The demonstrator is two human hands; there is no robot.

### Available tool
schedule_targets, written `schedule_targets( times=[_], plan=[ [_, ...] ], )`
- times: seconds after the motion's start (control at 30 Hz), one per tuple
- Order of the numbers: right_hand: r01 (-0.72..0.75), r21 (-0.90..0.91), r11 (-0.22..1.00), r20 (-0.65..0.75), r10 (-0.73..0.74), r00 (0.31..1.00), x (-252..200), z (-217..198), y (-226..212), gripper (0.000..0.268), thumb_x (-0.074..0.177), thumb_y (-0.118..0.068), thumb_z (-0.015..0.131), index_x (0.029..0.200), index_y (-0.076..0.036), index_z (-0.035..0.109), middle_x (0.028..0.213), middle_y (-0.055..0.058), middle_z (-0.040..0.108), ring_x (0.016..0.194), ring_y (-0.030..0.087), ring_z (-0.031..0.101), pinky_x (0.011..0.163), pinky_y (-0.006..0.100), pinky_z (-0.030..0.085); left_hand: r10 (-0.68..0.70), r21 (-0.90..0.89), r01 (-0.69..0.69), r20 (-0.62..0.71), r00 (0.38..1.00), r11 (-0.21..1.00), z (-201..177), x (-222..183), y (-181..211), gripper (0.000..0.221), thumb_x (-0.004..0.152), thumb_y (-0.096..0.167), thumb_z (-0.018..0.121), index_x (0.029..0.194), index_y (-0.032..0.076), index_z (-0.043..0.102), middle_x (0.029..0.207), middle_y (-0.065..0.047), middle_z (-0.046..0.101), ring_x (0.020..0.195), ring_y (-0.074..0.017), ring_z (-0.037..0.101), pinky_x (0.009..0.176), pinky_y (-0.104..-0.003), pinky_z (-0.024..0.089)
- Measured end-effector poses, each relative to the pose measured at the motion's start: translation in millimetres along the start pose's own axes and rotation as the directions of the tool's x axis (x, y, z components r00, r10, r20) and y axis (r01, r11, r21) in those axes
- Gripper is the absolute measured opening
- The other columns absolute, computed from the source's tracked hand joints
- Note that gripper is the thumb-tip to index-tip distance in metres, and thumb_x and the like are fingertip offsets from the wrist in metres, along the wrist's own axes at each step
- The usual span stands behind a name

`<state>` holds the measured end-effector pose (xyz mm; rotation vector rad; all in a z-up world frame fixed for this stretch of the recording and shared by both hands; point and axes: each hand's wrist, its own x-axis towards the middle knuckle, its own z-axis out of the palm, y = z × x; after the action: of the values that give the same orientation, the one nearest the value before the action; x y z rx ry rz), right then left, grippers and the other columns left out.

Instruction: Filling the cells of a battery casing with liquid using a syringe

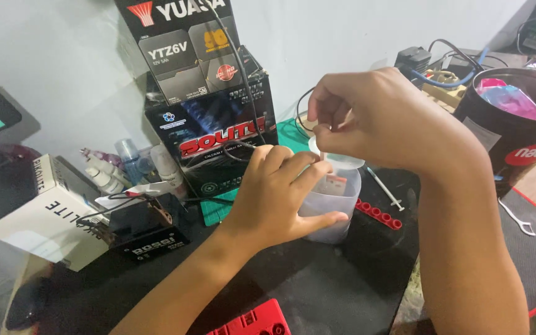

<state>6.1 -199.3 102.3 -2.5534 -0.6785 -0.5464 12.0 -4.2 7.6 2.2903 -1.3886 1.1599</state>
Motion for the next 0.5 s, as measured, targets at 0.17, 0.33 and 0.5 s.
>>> schedule_targets(
  times=[0.17,0.33,0.5],
  plan=[
    [-0.036,0.011,0.999,0.013,0.036,0.999,1.1,-3.4,-0.6,0.014,0.077,-0.015,0.064,0.089,-0.018,0.071,0.070,-0.001,0.072,0.065,0.016,0.065,0.070,0.033,0.049,0.000,0.019,0.000,-0.010,1.000,1.000,0.7,2.2,0.3,0.068,0.078,0.069,0.080,0.113,0.011,0.066,0.108,-0.003,0.066,0.086,-0.0266,0.051,0.081,-0.042,0.042],
    [-0.058,0.029,0.998,0.008,0.058,0.998,0.0,-7.4,0.9,0.013,0.077,-0.016,0.064,0.088,-0.018,0.071,0.070,-0.001,0.073,0.066,0.015,0.067,0.069,0.033,0.050,0.003,0.007,-0.003,0.017,1.000,1.000,-3.3,4.8,2.3,0.069,0.079,0.067,0.080,0.115,0.010,0.066,0.108,-0.003,0.065,0.089,-0.0275,0.052,0.081,-0.043,0.043],
    [-0.031,0.063,0.998,0.002,0.031,1.000,-1.0,-9.0,0.0,0.012,0.079,-0.014,0.066,0.090,-0.018,0.072,0.068,-0.002,0.071,0.062,0.013,0.067,0.066,0.030,0.051,0.001,0.030,-0.002,0.024,1.000,1.000,-2.5,2.8,2.6,0.071,0.077,0.068,0.082,0.118,0.012,0.065,0.112,-0.004,0.065,0.088,-0.0277,0.054,0.081,-0.042,0.042]
  ],
)
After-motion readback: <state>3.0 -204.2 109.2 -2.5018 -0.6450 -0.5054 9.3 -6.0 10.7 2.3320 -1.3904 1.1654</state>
